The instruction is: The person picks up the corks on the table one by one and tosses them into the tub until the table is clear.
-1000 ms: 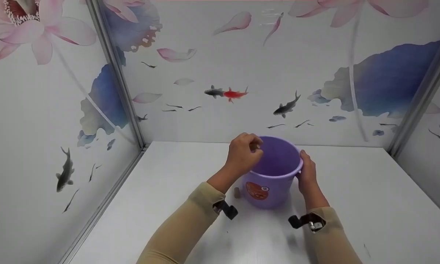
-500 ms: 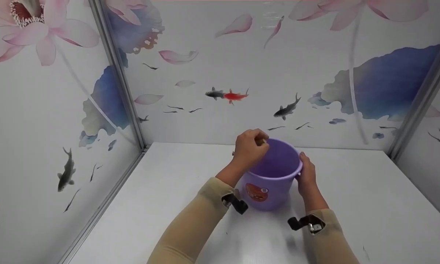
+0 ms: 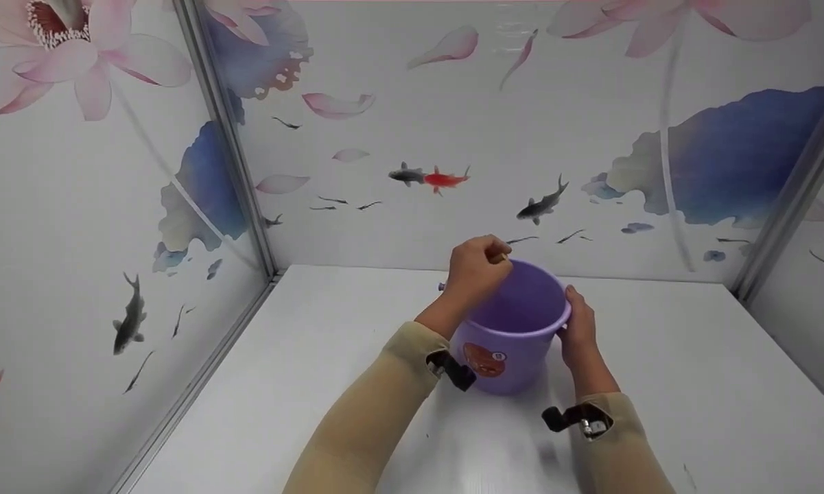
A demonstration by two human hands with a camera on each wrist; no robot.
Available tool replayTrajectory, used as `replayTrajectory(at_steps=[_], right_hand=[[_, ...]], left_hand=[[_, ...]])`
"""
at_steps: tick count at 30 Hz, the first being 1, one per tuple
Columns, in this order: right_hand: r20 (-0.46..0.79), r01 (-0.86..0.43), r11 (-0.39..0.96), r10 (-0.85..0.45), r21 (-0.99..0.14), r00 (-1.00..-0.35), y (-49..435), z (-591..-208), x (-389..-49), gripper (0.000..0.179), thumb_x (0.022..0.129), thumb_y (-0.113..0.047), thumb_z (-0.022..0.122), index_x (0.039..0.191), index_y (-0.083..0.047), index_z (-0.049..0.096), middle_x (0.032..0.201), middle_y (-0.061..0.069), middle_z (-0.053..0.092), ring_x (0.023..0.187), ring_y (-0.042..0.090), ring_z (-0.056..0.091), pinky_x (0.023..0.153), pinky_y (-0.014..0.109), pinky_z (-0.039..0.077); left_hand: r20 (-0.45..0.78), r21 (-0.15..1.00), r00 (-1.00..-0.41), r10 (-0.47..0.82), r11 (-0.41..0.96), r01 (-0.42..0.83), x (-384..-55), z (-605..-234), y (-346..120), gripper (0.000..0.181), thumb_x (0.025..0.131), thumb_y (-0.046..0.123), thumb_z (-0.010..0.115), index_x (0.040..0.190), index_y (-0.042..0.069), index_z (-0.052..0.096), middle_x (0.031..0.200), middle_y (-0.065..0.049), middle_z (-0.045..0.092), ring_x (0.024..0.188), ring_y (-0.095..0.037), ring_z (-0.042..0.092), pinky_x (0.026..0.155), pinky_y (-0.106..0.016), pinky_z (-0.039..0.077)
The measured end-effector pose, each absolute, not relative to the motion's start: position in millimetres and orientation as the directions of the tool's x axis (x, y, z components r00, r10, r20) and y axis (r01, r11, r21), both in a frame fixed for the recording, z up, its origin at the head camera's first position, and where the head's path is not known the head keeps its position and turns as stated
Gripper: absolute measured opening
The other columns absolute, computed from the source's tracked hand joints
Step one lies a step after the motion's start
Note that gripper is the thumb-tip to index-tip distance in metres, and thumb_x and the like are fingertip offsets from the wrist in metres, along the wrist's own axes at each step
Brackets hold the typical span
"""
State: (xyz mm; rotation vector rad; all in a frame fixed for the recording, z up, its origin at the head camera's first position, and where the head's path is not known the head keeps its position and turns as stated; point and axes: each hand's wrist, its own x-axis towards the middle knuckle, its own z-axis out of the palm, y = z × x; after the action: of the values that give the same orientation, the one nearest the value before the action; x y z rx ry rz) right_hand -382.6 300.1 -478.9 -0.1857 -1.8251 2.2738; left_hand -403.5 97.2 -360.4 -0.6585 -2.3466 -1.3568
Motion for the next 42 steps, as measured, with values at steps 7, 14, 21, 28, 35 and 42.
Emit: replayTrajectory(at_steps=[7, 14, 21, 28, 35, 42], right_hand=[[0.044, -0.094, -0.195, 0.249, -0.976, -0.967, 300, -478, -380, 0.067, 0.112, -0.048, 0.031, 0.157, 0.000, 0.045, 0.158, 0.015, 0.045, 0.145, 0.024, 0.043, 0.130, 0.050, 0.030], [0.039, -0.087, -0.183, 0.250, -0.979, -0.967, 298, -477, -380, 0.069, 0.112, -0.050, 0.029, 0.158, -0.001, 0.043, 0.163, 0.016, 0.041, 0.148, 0.024, 0.040, 0.131, 0.050, 0.027], [0.053, -0.103, -0.199, 0.241, -0.975, -0.969, 299, -478, -382, 0.069, 0.112, -0.048, 0.031, 0.159, 0.000, 0.042, 0.164, 0.018, 0.041, 0.152, 0.026, 0.038, 0.131, 0.052, 0.027], [0.051, -0.096, -0.197, 0.222, -0.976, -0.974, 302, -478, -382, 0.069, 0.112, -0.048, 0.029, 0.161, 0.000, 0.038, 0.167, 0.017, 0.038, 0.155, 0.028, 0.035, 0.132, 0.050, 0.026], [0.048, -0.097, -0.195, 0.241, -0.976, -0.969, 300, -478, -382, 0.068, 0.112, -0.048, 0.032, 0.158, 0.000, 0.043, 0.163, 0.018, 0.042, 0.151, 0.028, 0.039, 0.131, 0.054, 0.026], [0.057, -0.108, -0.201, 0.245, -0.974, -0.968, 301, -480, -383, 0.067, 0.112, -0.047, 0.032, 0.157, 0.001, 0.045, 0.160, 0.016, 0.044, 0.146, 0.023, 0.042, 0.131, 0.053, 0.028]], left_hand=[[0.471, 0.741, -0.858, 0.205, 0.436, 0.511, -407, -362, 106, 0.014, 0.088, 0.010, 0.075, 0.101, 0.013, 0.080, 0.089, 0.001, 0.076, 0.080, -0.006, 0.061, 0.077, -0.021, 0.051], [0.412, 0.769, -0.885, 0.216, 0.438, 0.465, -401, -360, 112, 0.015, 0.090, 0.012, 0.075, 0.104, 0.015, 0.080, 0.093, 0.004, 0.076, 0.085, -0.006, 0.064, 0.079, -0.024, 0.053], [0.408, 0.756, -0.886, 0.220, 0.463, 0.462, -401, -361, 112, 0.015, 0.089, 0.012, 0.074, 0.102, 0.016, 0.080, 0.095, 0.002, 0.078, 0.086, -0.007, 0.066, 0.079, -0.024, 0.053], [0.413, 0.747, -0.885, 0.216, 0.475, 0.465, -403, -366, 110, 0.017, 0.089, 0.012, 0.072, 0.103, 0.013, 0.081, 0.094, 0.002, 0.079, 0.086, -0.009, 0.067, 0.080, -0.026, 0.054], [0.407, 0.743, -0.888, 0.214, 0.488, 0.458, -401, -370, 103, 0.017, 0.089, 0.011, 0.073, 0.105, 0.011, 0.081, 0.094, 0.001, 0.077, 0.086, -0.010, 0.066, 0.079, -0.026, 0.055], [0.419, 0.723, -0.880, 0.225, 0.504, 0.473, -400, -371, 96, 0.015, 0.089, 0.013, 0.075, 0.102, 0.014, 0.080, 0.094, 0.000, 0.075, 0.085, -0.010, 0.065, 0.078, -0.026, 0.055]])
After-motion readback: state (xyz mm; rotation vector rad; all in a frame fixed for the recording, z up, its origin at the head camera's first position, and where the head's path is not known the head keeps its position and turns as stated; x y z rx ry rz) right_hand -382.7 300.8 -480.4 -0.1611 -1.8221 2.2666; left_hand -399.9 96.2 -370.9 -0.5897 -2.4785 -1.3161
